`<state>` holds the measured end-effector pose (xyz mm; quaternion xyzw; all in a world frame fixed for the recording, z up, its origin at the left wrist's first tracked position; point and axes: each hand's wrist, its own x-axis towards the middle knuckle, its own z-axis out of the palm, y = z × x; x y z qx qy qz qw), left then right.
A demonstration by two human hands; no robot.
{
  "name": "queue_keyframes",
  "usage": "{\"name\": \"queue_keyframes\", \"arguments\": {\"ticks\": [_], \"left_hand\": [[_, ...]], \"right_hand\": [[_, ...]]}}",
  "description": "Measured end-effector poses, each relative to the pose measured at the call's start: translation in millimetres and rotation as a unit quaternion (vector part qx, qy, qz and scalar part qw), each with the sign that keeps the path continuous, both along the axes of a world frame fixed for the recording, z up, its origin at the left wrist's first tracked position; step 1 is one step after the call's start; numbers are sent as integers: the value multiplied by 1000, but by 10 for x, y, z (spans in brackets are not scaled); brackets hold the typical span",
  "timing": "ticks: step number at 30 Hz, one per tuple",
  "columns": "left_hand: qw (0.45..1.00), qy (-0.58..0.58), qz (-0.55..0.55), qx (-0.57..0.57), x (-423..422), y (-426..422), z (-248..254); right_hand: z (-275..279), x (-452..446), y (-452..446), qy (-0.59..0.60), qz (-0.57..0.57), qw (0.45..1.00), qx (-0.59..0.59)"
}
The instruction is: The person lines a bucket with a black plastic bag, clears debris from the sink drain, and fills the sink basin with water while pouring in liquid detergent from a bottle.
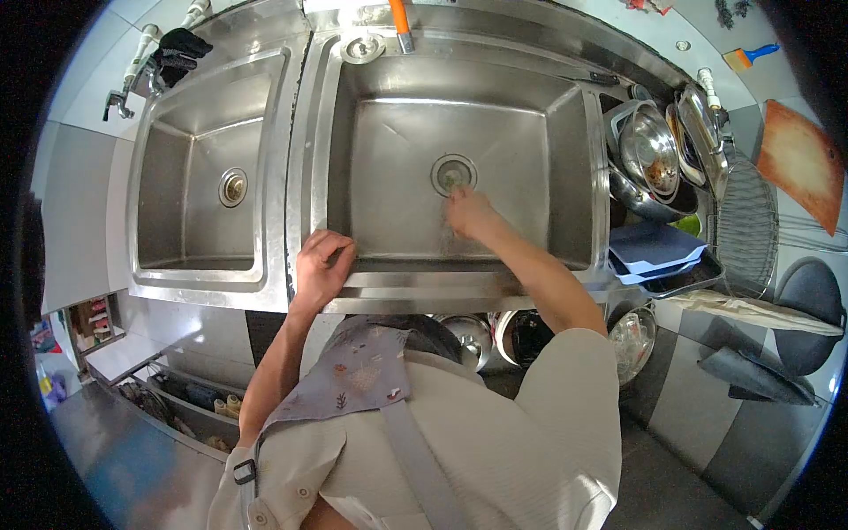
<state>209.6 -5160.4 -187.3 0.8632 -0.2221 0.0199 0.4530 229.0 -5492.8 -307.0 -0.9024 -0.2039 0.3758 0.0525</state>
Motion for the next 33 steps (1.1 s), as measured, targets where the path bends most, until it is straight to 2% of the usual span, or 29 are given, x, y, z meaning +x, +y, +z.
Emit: {"name": "queue_keyframes", "arguments": {"ticks": [1,3,5,7,8,9,10,12,16,18,19,21,22,24,27,28,30,33], "left_hand": [[1000,-7,-4,0,1,-1,-6],[1000,-10,-8,11,-11,23,6],[1000,-14,-9,25,6,13,-21],[999,-31,-11,3,8,-10,-51],[999,-34,-10,-5,2,-15,-12],[999,-39,-21,-12,6,-37,-25],[999,-46,-14,-15,4,-46,-49],[999,-52,-4,-8,-1,-3,-71],[999,-44,-27,15,32,6,-95],[998,-32,-45,5,77,-17,-65],[998,-34,-50,3,106,-18,-57],[996,-44,-78,28,186,-36,-43],[995,-47,-81,26,220,-49,-32],[991,-60,-115,19,266,-68,-35],[974,-124,-169,82,306,-55,-236],[974,-124,-169,84,299,-43,-236],[960,-96,-205,164,249,-53,-237],[963,-96,-201,152,243,-45,-234]], "right_hand": [[226,102,72,-171,-54,982,-60],[262,333,267,54,6,996,-67],[137,122,608,-67,3,998,13],[284,155,752,35,84,996,-10],[342,98,633,35,66,997,-18],[410,124,523,-111,63,986,-108],[484,187,436,-255,65,945,-195],[657,313,194,-285,-44,954,-82],[1372,-98,-252,-314,-114,941,55],[1355,-525,-395,-399,-212,889,67],[1292,-758,-451,-402,-215,888,64],[1117,-1130,-516,-397,-331,853,79],[1077,-1260,-485,-400,-333,850,77],[980,-1449,-425,-383,-456,795,119],[857,-1493,-317,-423,-474,770,52],[864,-1489,-286,-422,-475,770,54],[882,-1471,-253,-406,-508,758,46],[839,-1475,-241,-447,-499,742,23]]}}
